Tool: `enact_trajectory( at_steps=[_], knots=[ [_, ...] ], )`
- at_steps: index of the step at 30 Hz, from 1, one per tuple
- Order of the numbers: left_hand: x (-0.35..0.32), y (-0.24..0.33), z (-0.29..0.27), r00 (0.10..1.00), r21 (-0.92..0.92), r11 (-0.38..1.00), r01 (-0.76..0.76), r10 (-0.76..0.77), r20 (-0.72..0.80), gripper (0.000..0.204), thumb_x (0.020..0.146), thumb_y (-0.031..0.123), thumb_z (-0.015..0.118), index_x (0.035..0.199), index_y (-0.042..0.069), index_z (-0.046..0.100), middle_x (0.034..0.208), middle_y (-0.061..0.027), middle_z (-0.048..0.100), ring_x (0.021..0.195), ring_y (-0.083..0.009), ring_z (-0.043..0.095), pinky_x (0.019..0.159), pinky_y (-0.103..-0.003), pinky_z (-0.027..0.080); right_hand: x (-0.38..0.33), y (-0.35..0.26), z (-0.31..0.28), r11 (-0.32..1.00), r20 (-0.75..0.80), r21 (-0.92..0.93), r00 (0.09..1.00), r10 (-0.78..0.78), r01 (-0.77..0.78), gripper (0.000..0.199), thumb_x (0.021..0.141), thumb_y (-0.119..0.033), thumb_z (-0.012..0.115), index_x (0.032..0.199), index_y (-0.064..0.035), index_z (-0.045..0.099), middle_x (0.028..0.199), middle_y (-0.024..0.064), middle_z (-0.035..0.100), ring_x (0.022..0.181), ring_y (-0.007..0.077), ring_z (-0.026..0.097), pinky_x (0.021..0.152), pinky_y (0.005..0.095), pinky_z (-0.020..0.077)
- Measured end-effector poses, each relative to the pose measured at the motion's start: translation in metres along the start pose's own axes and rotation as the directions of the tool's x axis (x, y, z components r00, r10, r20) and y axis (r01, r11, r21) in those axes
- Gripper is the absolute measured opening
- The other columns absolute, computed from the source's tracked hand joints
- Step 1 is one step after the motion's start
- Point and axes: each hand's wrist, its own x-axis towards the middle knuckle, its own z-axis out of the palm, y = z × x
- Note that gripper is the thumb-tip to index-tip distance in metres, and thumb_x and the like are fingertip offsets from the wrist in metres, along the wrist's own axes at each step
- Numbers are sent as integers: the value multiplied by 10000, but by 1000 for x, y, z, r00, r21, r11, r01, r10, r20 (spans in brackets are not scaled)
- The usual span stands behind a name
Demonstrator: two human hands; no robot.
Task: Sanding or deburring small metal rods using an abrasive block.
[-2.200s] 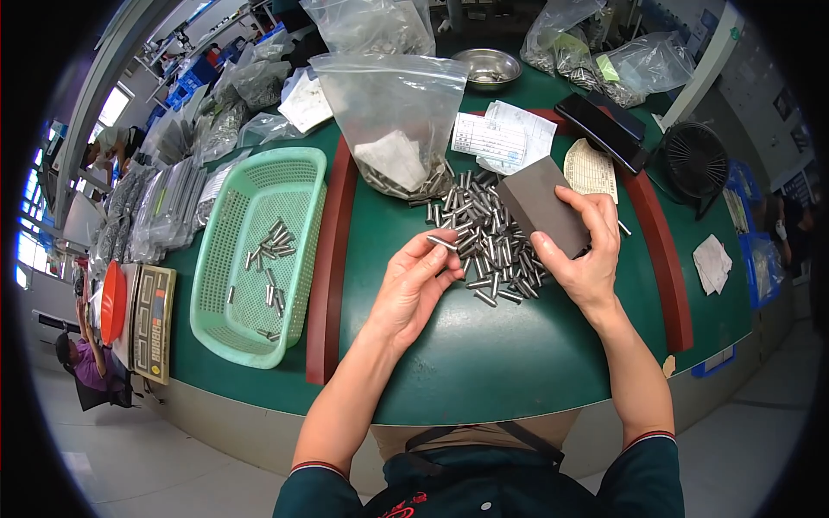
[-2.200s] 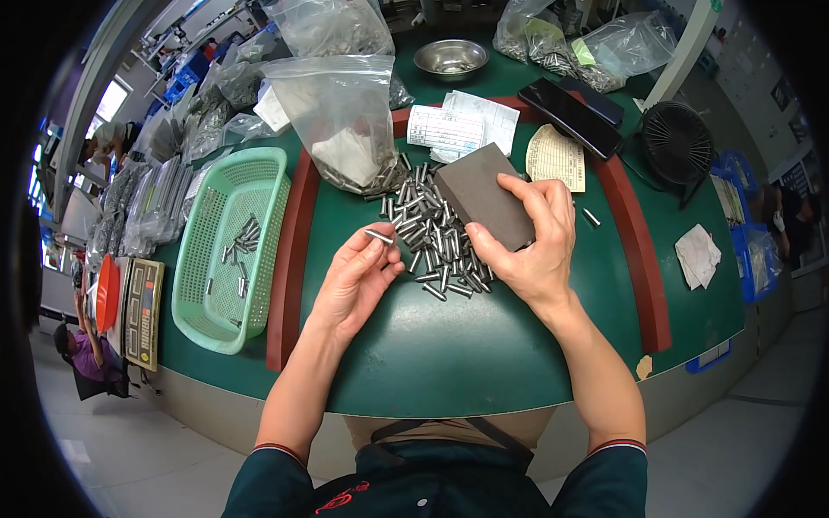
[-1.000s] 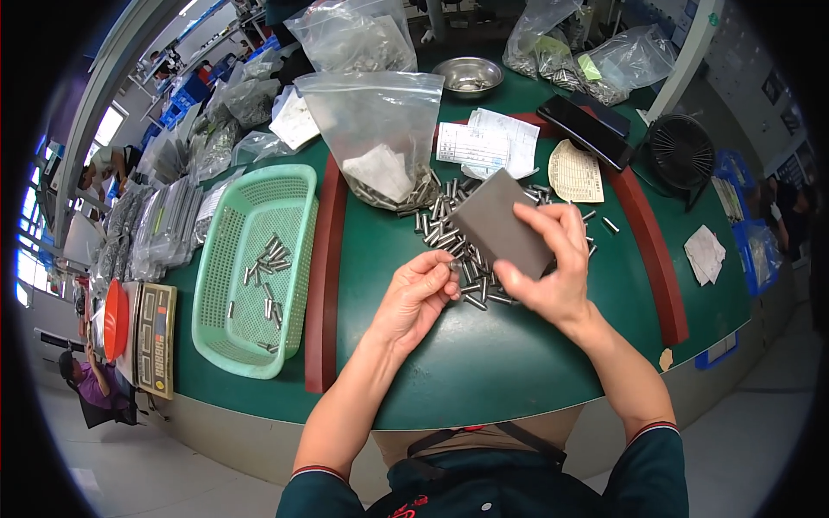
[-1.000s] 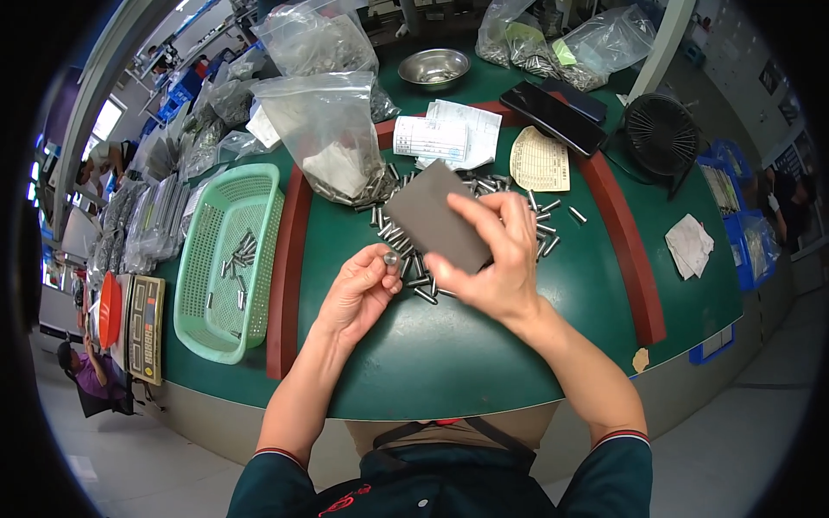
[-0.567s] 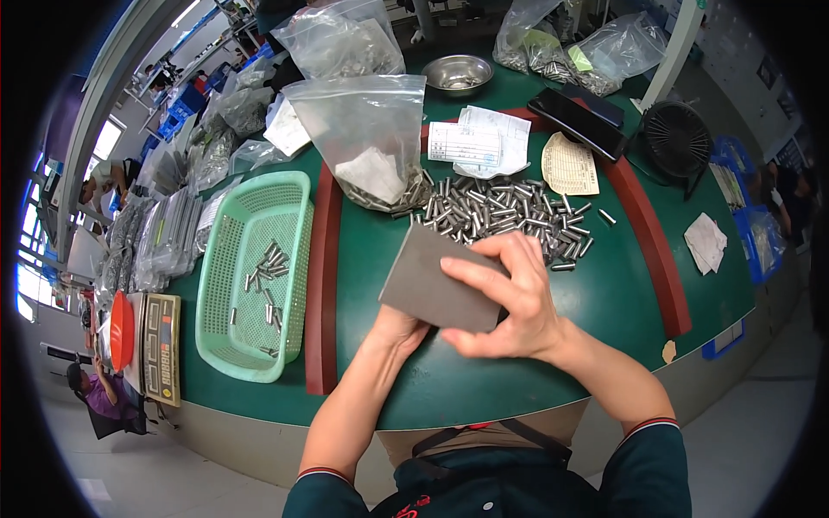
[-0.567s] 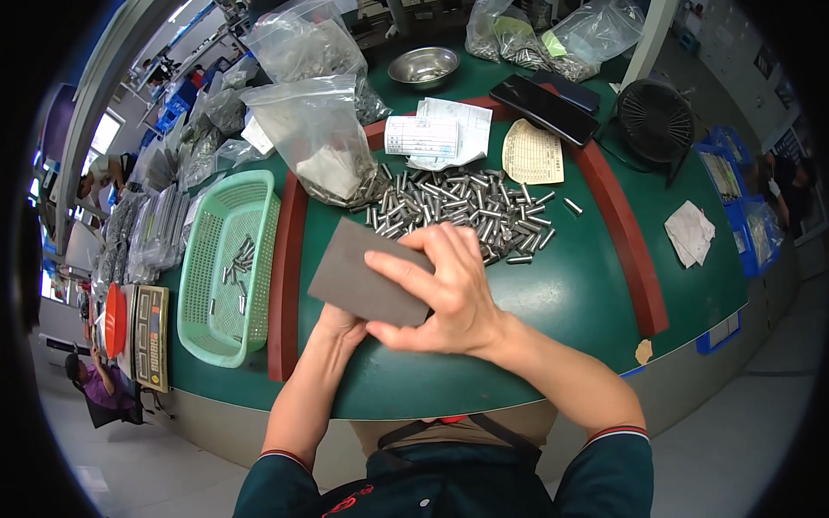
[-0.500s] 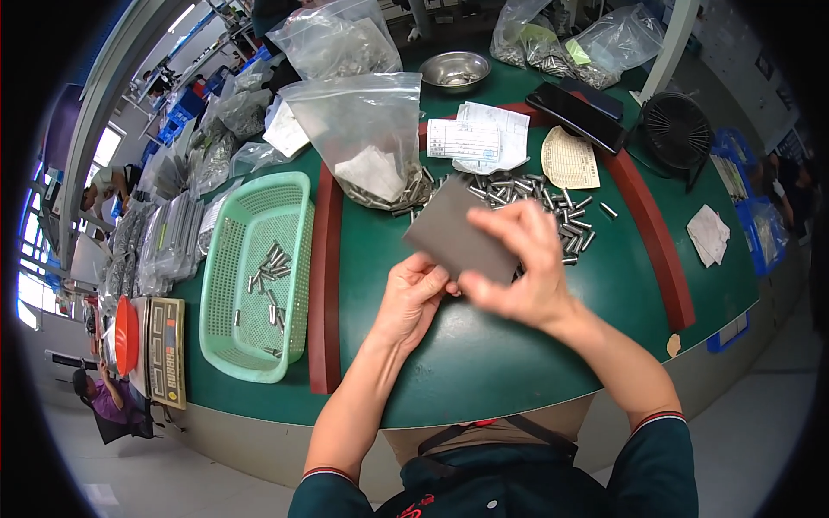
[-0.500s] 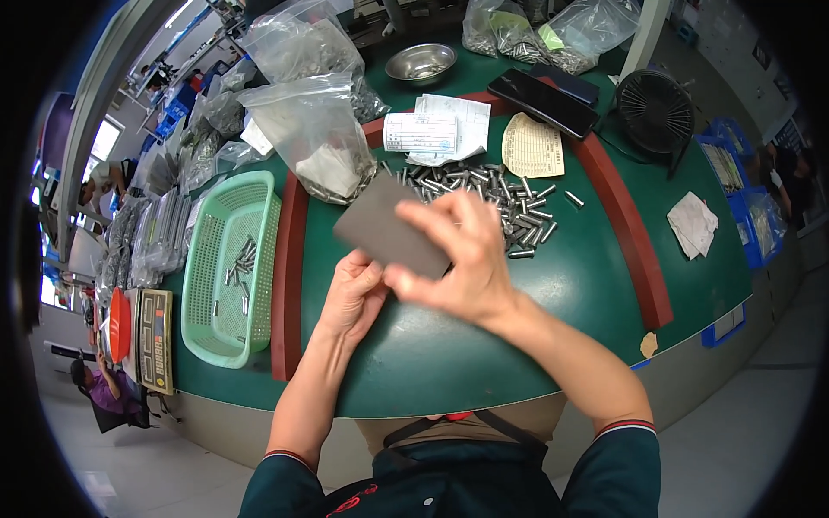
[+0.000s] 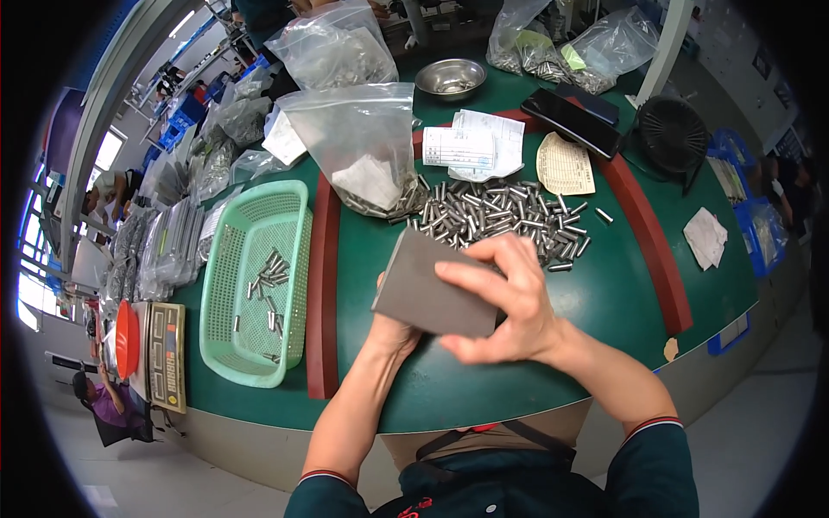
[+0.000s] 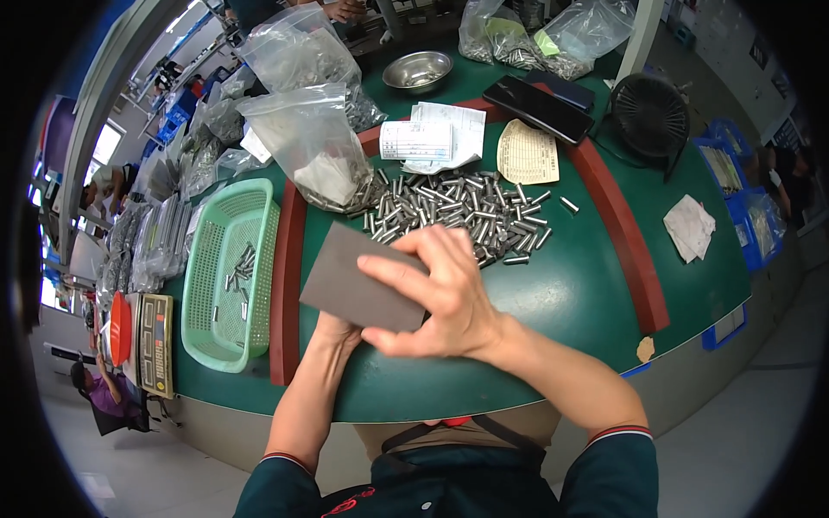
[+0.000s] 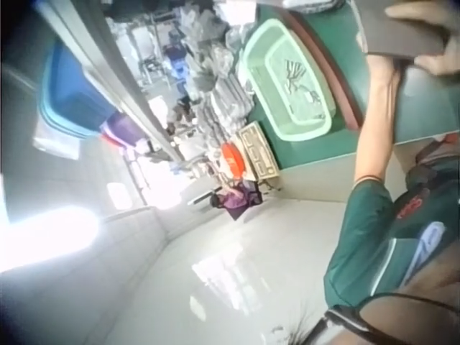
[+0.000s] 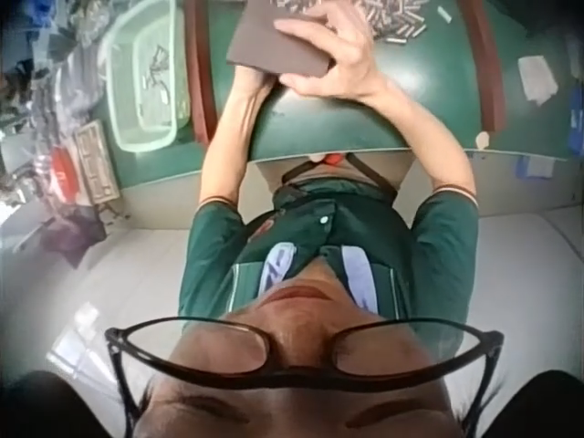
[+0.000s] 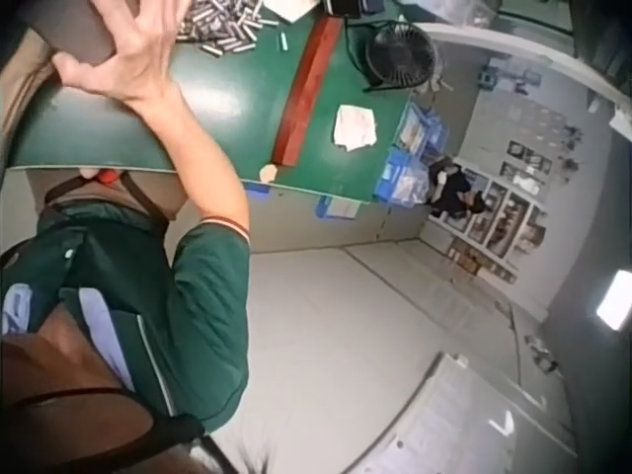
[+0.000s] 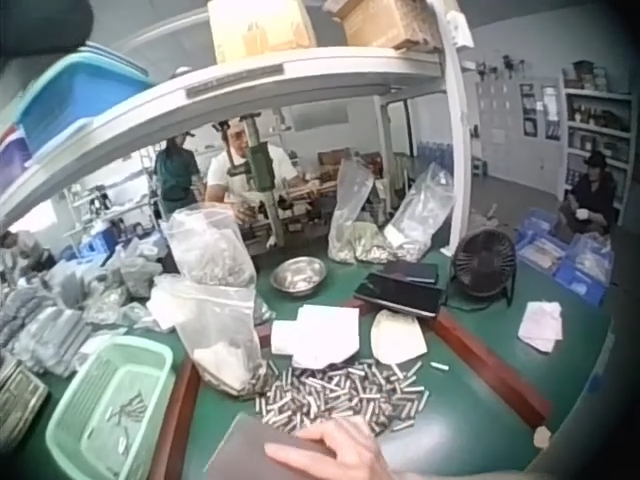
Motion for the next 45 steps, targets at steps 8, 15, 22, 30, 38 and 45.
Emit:
enact_trajectory(
  at_steps=[8,15,22,30,38,45],
  knots=[
    [4,-3,-3,973,-4,985,-170,169,158,185,879,74,635,1053,12,617,984,-69,643,854,-140,622,792,-297,518,-5,3,3,996,-169,43,982,86,-80,555,562,-329,767,1041,-65,675,899,101,571,811,258,559,771,370,424],
    [4,1,1,919,-1,972,-237,224,325,174,838,-12,663,1002,29,623,1000,-56,645,844,-133,618,810,-282,508,-3,2,-3,932,-246,-39,907,342,-361,502,584,-254,768,1024,-38,657,861,109,552,782,261,547,714,376,454],
    [7,0,-11,901,8,948,-319,300,315,154,854,45,664,999,53,613,960,-86,601,843,-162,590,792,-289,490,-7,15,-4,885,-153,-180,901,405,-429,458,586,-290,781,966,-52,685,857,87,546,818,246,538,747,366,413],
    [9,2,-10,944,-234,972,-39,112,310,266,838,123,699,1071,94,574,934,-38,570,801,-131,549,767,-283,477,-30,20,9,979,-123,-153,985,118,-136,622,553,-343,785,1102,-87,640,955,77,550,850,233,532,804,388,363],
    [4,0,-3,927,-142,988,66,-8,376,152,882,127,652,1006,63,593,845,-25,564,689,-122,492,655,-271,406,0,9,1,931,-250,-259,949,192,-256,579,572,-248,775,1111,-82,640,1003,103,557,879,275,530,790,404,408],
    [5,-3,-3,975,-14,1000,-4,7,222,233,861,115,671,1079,70,602,962,-54,622,834,-156,586,762,-310,498,-2,1,4,977,-22,-204,998,-60,55,607,583,-322,785,1125,-83,652,1031,122,549,912,258,516,797,381,393]
  ],
)
